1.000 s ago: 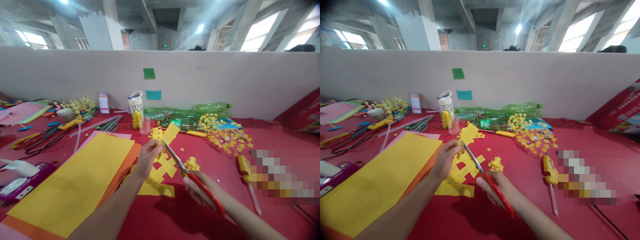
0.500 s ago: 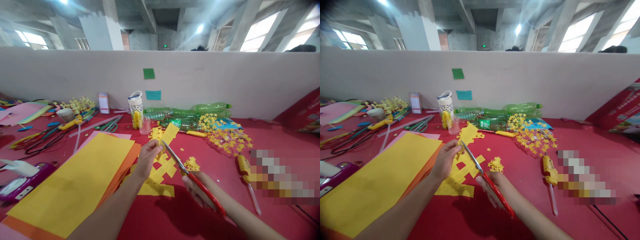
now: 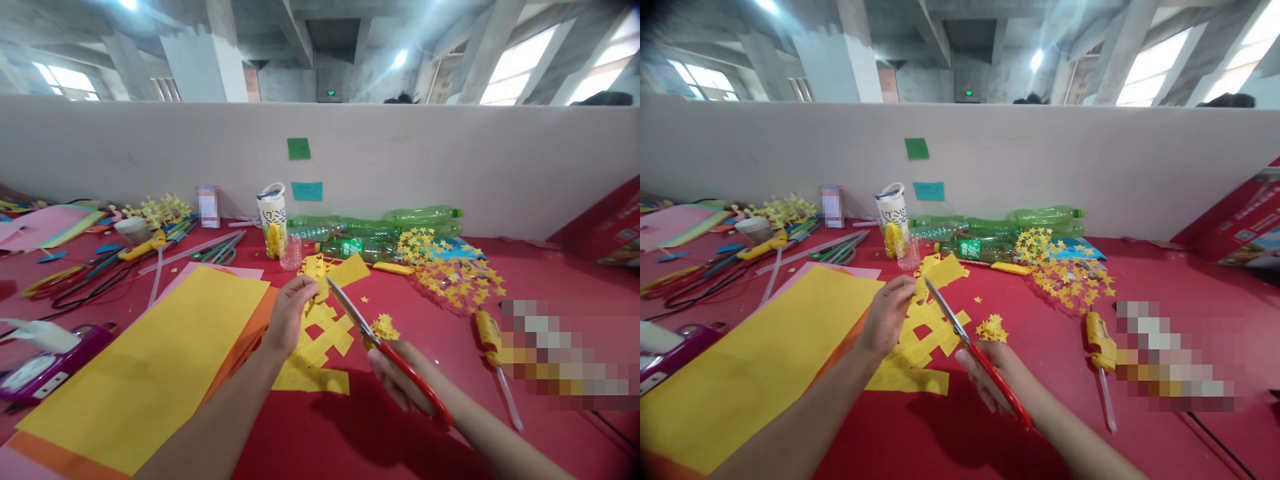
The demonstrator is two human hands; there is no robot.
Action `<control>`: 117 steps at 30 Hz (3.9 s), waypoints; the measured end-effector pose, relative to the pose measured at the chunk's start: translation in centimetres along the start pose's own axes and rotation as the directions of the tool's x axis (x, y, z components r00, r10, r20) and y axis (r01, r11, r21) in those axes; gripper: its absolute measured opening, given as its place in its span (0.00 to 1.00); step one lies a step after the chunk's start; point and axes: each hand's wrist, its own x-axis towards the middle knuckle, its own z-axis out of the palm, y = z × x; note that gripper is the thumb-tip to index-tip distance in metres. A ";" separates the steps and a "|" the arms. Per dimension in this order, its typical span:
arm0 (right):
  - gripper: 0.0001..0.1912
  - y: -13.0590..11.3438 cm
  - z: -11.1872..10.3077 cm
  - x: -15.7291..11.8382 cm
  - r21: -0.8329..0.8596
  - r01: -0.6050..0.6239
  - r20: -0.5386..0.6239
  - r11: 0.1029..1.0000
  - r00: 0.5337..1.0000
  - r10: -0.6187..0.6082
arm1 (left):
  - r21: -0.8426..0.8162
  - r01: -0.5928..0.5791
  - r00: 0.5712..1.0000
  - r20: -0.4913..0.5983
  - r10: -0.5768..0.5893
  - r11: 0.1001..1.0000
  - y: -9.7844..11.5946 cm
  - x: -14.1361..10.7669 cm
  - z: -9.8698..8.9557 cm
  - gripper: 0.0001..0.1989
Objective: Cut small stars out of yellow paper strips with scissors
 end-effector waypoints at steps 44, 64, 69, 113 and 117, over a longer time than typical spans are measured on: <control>0.21 0.2 0.2 0.3 -0.057 0.042 -0.036 0.997 0.998 -0.044 | 0.154 -0.044 0.992 -0.109 0.061 0.987 0.1 0.0 -0.4 0.09; 0.22 0.5 0.2 0.0 -0.042 0.068 0.050 0.997 0.997 -0.066 | 0.162 -0.066 0.994 -0.073 0.079 0.985 0.3 -0.1 0.0 0.11; 0.22 0.8 0.0 -0.1 -0.032 0.049 0.067 0.998 0.997 -0.047 | 0.183 -0.080 0.995 -0.035 0.088 0.980 0.3 -0.3 0.2 0.12; 0.25 0.3 0.2 0.0 -0.031 0.017 0.050 0.999 0.999 -0.015 | 0.132 -0.038 0.997 -0.061 0.047 0.990 -0.4 -0.5 0.4 0.13; 0.25 0.1 0.4 0.0 -0.048 0.016 0.010 0.999 1.000 -0.016 | 0.140 -0.037 0.996 -0.069 0.047 0.989 -0.3 -0.5 0.5 0.13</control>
